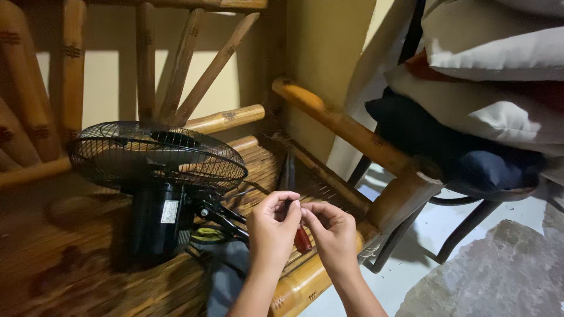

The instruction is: The person disassembles a small electric fan resting on a bamboo sofa. They first unfasten the front grille clips by hand, then use a screwdriver to loosen screws on the fan body, and handle a gray cloth pouch while working on the fan parts.

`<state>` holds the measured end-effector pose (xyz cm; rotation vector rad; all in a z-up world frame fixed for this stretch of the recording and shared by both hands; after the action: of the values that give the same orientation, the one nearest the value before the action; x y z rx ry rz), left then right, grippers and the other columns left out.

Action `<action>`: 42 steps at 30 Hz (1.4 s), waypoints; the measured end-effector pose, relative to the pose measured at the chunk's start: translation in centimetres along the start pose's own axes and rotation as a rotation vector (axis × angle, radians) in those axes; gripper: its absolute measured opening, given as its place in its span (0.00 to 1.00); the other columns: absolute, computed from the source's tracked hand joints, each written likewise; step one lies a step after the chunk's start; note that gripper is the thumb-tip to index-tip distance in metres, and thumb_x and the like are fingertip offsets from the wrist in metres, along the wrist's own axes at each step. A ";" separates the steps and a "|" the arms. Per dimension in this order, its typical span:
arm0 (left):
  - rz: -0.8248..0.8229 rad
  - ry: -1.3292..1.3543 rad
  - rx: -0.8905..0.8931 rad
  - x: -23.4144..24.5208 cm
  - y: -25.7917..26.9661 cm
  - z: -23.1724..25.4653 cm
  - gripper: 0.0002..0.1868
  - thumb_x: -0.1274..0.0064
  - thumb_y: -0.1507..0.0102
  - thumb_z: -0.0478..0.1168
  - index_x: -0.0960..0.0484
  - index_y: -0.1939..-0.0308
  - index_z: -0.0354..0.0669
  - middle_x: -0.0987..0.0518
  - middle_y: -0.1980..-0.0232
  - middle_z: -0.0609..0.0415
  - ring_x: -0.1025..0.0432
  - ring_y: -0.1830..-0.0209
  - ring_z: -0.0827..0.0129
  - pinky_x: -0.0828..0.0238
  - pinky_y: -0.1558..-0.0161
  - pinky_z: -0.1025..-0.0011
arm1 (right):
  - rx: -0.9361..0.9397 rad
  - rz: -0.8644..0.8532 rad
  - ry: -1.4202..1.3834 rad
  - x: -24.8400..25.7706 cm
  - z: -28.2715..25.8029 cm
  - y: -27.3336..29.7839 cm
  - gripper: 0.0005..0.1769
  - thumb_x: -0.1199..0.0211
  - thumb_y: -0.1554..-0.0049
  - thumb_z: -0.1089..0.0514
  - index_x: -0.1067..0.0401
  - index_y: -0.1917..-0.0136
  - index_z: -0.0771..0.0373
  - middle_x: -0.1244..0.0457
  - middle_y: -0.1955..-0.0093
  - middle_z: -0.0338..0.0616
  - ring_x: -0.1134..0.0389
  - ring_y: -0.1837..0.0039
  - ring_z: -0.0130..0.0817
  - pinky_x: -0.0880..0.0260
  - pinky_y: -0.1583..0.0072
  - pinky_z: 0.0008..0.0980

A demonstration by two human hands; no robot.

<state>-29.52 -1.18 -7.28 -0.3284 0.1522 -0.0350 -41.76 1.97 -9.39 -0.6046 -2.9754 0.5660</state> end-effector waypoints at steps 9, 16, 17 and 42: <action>-0.073 -0.060 0.036 0.4 0.0 0.6 0.08 0.44 0.37 0.37 0.13 0.56 0.40 0.15 0.72 0.55 0.23 0.75 0.75 0.26 0.71 0.75 | -0.084 0.021 -0.325 -0.4 0.7 0.3 0.10 0.35 0.42 0.65 0.19 0.50 0.75 0.30 0.59 0.46 0.32 0.61 0.27 0.32 0.60 0.28; -0.148 -0.726 -0.301 1.6 0.6 4.0 0.16 0.40 0.45 0.36 0.13 0.53 0.46 0.21 0.55 0.44 0.22 0.61 0.50 0.24 0.61 0.58 | -0.412 -0.128 -0.496 1.4 -0.7 0.1 0.20 0.49 0.48 0.70 0.21 0.46 0.75 0.29 0.56 0.51 0.30 0.59 0.37 0.28 0.56 0.38; -0.167 -0.772 -0.311 1.5 0.7 4.3 0.16 0.42 0.44 0.36 0.14 0.52 0.45 0.22 0.52 0.44 0.22 0.61 0.49 0.25 0.61 0.56 | -0.421 -0.124 -0.490 1.7 -0.9 0.1 0.22 0.50 0.49 0.70 0.21 0.46 0.75 0.29 0.53 0.51 0.29 0.55 0.35 0.27 0.52 0.37; -0.166 -0.992 -0.391 -0.3 0.8 4.6 0.02 0.48 0.40 0.32 0.22 0.64 0.38 0.26 0.53 0.45 0.22 0.60 0.49 0.23 0.61 0.55 | -0.337 -0.174 -0.418 1.5 -2.1 -0.3 0.23 0.49 0.50 0.68 0.21 0.44 0.74 0.28 0.47 0.49 0.29 0.45 0.34 0.30 0.42 0.35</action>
<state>-29.12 1.04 -3.17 -0.7116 -0.8633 -0.0032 -43.03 3.02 -7.41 -0.2586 -3.5091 0.1928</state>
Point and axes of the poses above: each hand's wrist, its own y-axis away from the middle knuckle, its own x-axis out of the back of the hand, z = x × y, the point moved 1 cm from there along -y, towards the middle knuckle
